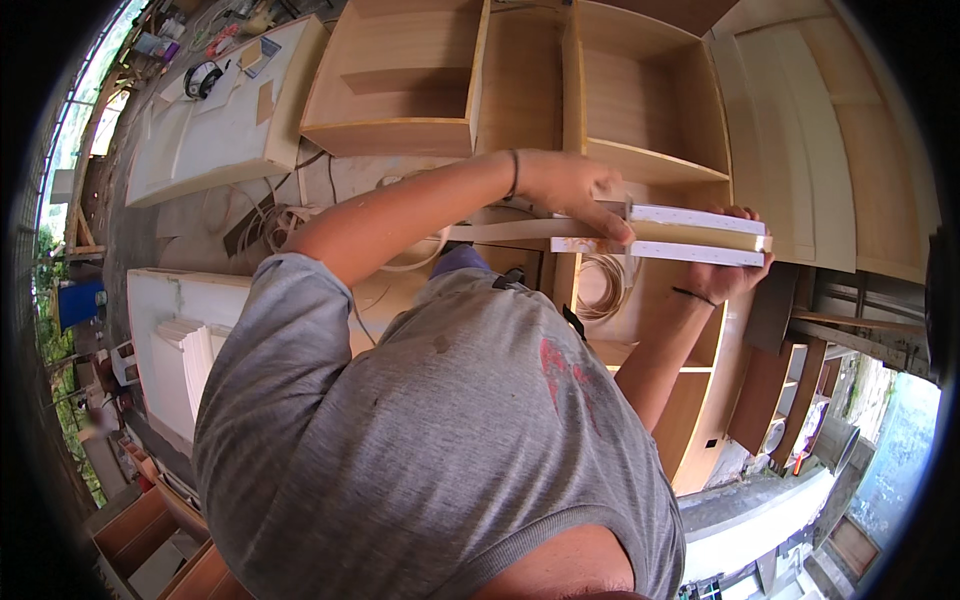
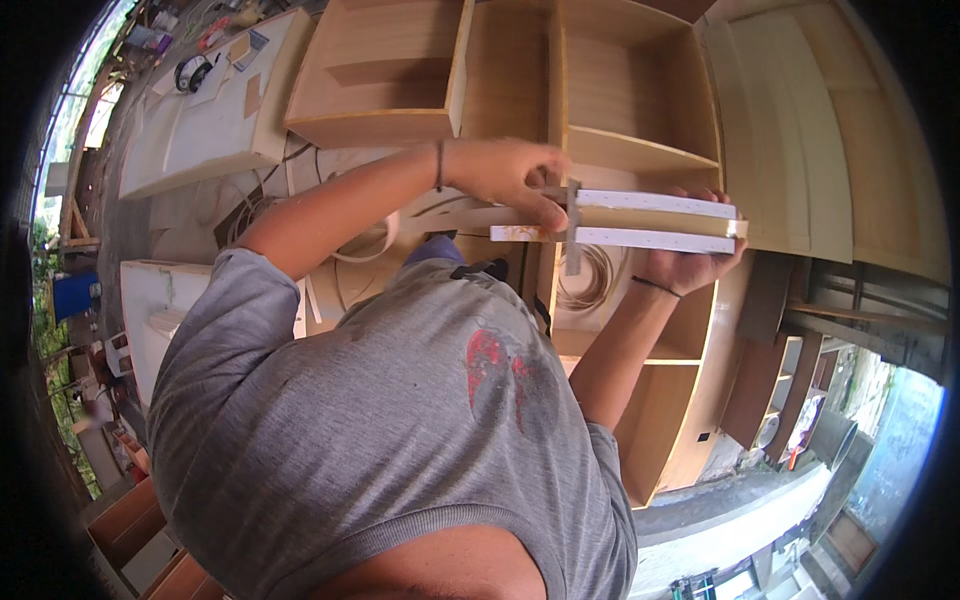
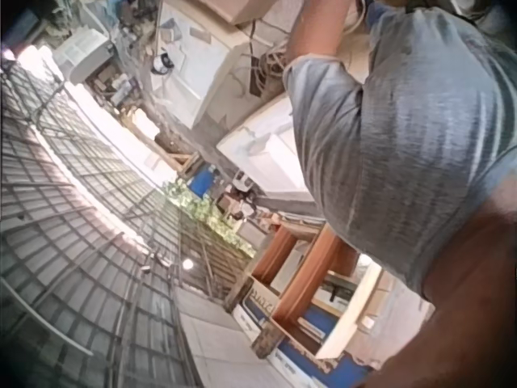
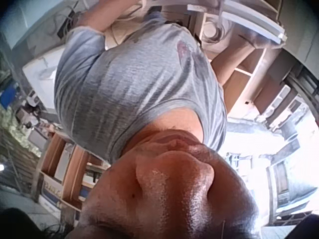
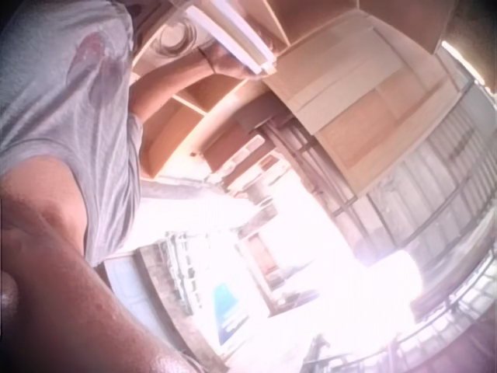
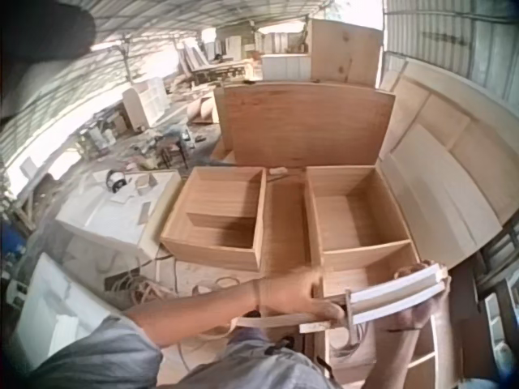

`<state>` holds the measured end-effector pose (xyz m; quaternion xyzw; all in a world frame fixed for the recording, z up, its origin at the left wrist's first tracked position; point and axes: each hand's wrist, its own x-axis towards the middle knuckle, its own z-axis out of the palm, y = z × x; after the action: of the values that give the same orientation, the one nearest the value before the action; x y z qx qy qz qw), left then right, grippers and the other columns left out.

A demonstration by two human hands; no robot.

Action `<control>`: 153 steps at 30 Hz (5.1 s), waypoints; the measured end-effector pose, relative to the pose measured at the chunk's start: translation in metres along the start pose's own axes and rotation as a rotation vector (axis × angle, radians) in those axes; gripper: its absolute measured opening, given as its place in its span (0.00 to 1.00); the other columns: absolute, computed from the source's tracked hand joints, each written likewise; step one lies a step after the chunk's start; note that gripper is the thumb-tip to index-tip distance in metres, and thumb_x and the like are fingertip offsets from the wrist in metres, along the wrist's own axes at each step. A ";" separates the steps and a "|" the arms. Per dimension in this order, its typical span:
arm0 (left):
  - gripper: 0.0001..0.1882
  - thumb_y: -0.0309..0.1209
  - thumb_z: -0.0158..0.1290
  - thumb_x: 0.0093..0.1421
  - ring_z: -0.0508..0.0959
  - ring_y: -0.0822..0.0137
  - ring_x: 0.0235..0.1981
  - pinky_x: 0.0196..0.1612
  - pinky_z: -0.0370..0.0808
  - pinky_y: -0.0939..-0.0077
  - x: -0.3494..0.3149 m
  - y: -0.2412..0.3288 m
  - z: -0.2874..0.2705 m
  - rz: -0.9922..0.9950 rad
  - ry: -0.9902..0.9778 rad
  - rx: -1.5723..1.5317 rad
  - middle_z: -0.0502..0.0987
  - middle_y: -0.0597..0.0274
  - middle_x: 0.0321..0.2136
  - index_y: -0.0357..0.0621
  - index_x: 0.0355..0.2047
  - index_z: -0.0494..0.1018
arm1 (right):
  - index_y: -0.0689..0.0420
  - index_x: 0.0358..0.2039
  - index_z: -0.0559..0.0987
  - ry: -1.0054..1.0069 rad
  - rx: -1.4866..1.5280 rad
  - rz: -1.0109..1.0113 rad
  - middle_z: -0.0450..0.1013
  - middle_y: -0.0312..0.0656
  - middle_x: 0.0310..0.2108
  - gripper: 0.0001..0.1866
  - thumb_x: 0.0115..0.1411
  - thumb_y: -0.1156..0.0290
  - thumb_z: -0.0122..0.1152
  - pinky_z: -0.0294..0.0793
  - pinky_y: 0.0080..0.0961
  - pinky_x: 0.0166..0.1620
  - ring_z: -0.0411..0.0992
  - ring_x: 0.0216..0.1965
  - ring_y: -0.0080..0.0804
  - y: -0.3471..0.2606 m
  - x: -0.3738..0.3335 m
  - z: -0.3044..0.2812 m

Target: The person applies adhesive to a wooden furniture component and then manually presses a strip of edge banding along the glued edge.

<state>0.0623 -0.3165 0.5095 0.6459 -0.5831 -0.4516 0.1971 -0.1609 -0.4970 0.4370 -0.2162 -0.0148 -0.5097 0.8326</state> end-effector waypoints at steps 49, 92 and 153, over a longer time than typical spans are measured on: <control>0.36 0.54 0.53 0.56 0.71 0.70 0.46 0.52 0.65 0.76 0.030 0.018 0.016 0.157 -0.272 -0.525 0.72 0.57 0.45 0.34 0.51 0.66 | 0.51 0.43 0.74 -0.048 0.238 -0.045 0.66 0.38 0.40 0.22 0.52 0.52 0.58 0.61 0.42 0.47 0.65 0.41 0.32 -0.012 0.001 0.033; 0.37 0.50 0.60 0.51 0.71 0.71 0.45 0.49 0.67 0.78 -0.072 -0.008 -0.021 0.044 -0.221 -0.561 0.73 0.60 0.42 0.32 0.50 0.66 | 0.57 0.38 0.75 0.156 -0.254 -0.284 0.74 0.37 0.40 0.23 0.58 0.48 0.52 0.63 0.43 0.52 0.67 0.50 0.33 -0.106 0.051 -0.074; 0.39 0.61 0.55 0.50 0.73 0.69 0.43 0.47 0.68 0.75 -0.042 -0.031 0.012 0.059 -0.068 -0.381 0.75 0.56 0.40 0.34 0.45 0.70 | 0.59 0.56 0.65 0.042 -0.335 0.179 0.62 0.44 0.58 0.36 0.58 0.43 0.49 0.56 0.43 0.61 0.58 0.59 0.39 0.033 -0.003 -0.006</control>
<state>0.0742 -0.2667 0.4943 0.5636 -0.5122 -0.5696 0.3092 -0.1351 -0.4843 0.4195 -0.3414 0.1070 -0.4334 0.8271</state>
